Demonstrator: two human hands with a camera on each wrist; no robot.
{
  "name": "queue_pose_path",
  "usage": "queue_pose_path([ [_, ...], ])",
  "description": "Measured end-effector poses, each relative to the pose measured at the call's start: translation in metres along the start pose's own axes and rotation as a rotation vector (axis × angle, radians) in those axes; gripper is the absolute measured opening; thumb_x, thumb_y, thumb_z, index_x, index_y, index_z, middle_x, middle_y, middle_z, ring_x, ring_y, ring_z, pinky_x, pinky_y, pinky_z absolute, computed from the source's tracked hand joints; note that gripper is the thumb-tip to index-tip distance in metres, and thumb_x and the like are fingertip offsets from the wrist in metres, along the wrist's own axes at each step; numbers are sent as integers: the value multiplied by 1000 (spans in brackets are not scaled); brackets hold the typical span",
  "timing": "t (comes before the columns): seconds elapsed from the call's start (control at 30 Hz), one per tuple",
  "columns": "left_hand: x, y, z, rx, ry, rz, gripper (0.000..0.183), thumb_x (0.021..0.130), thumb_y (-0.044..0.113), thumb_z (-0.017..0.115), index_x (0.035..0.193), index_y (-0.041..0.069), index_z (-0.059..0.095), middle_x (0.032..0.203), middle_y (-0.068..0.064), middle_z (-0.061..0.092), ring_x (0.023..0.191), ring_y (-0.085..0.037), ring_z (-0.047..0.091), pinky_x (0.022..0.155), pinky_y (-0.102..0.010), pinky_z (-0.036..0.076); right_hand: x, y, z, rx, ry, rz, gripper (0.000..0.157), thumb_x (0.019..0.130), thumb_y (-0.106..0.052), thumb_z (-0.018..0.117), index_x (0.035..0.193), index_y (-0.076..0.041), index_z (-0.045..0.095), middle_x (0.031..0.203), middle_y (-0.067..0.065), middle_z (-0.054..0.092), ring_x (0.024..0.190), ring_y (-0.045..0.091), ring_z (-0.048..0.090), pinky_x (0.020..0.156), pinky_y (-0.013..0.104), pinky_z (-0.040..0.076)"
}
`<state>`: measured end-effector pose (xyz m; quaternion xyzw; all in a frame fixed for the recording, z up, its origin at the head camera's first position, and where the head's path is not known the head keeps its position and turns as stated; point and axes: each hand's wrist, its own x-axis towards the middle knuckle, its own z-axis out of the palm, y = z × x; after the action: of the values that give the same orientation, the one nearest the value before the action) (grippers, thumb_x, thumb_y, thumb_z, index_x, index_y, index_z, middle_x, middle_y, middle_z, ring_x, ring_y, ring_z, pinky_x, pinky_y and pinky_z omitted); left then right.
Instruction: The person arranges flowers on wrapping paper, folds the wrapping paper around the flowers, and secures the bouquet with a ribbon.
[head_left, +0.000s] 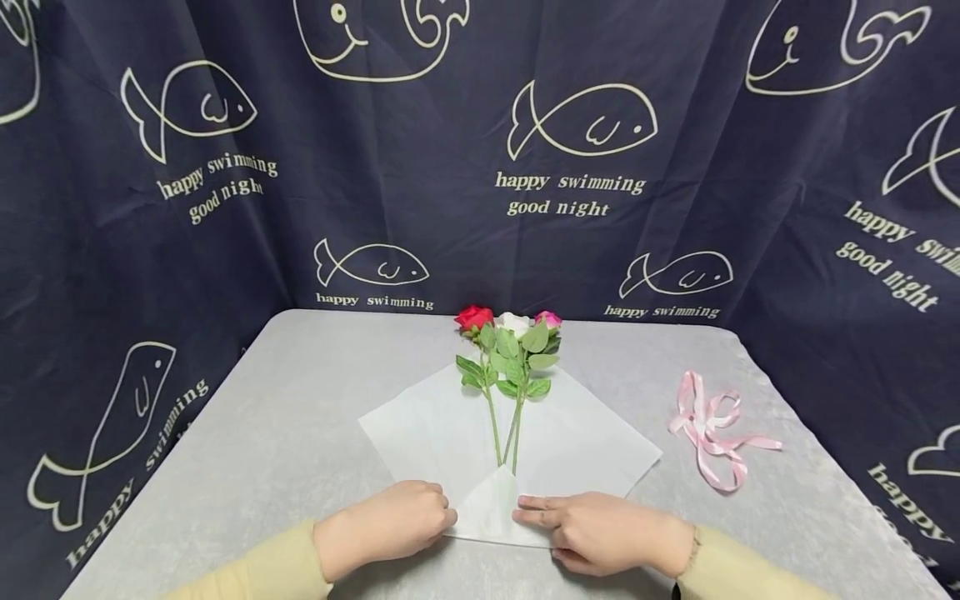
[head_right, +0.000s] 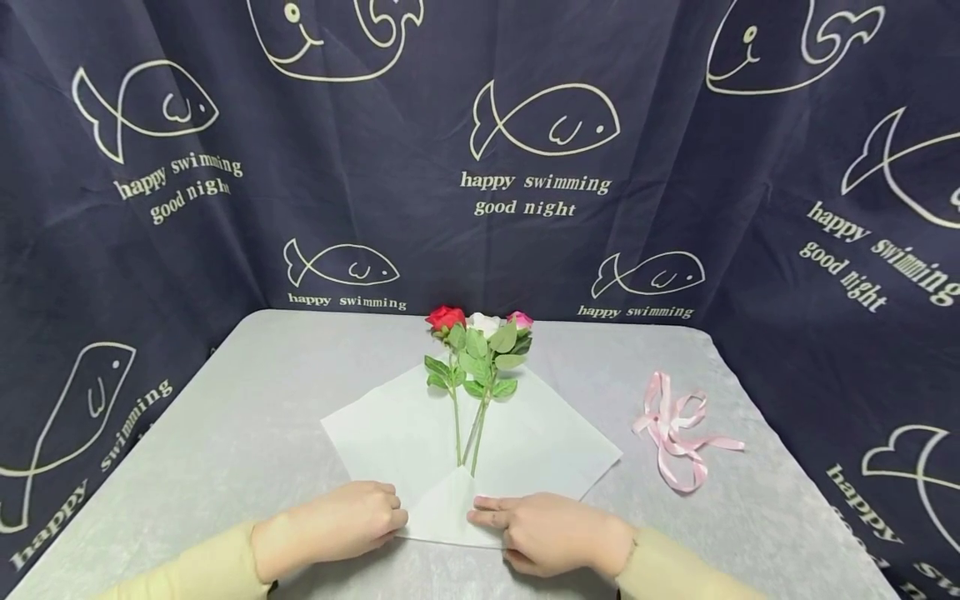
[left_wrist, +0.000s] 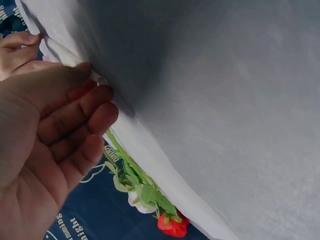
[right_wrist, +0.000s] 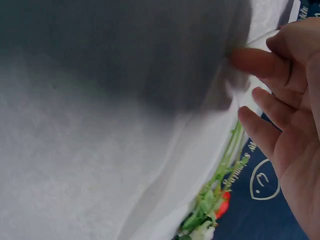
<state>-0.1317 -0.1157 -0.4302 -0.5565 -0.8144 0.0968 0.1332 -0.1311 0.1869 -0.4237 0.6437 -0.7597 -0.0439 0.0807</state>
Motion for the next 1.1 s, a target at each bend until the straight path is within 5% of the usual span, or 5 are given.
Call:
queue_pose_path([
  [0.2,-2,2,3,183,74,122,20,74,28,70,61,26,56,57,14,53,54,-5,42,53,-19,33,8,2,11,44,76,28,8,89,-24,63,89,-17,59,125,1,60,115,12,58,86,21,50],
  [0.43,-2,3,0,258,70,176,21,77,34,68,61,28,56,57,14,53,53,-5,43,50,-20,31,20,4,13,15,106,27,39,89,-23,63,126,-13,57,133,1,54,112,10,57,83,21,49],
  [0.6,-1,4,-1,285,61,191,20,76,36,68,62,28,56,59,14,53,54,-4,45,49,-21,30,25,5,16,-23,80,5,38,91,-27,60,127,-14,57,133,-2,55,111,10,56,88,22,47],
  [0.8,3,3,-11,358,38,208,18,69,40,72,67,29,58,64,15,56,57,-4,46,49,-20,29,28,4,17,-49,65,19,40,90,-31,59,129,-19,55,131,-4,55,109,9,54,79,23,47],
  [1.1,15,3,-33,467,117,280,18,83,33,60,65,31,55,59,17,53,51,-4,37,47,-19,25,32,6,18,-54,35,56,49,89,-38,60,133,-20,52,130,-4,54,108,10,53,76,26,47],
])
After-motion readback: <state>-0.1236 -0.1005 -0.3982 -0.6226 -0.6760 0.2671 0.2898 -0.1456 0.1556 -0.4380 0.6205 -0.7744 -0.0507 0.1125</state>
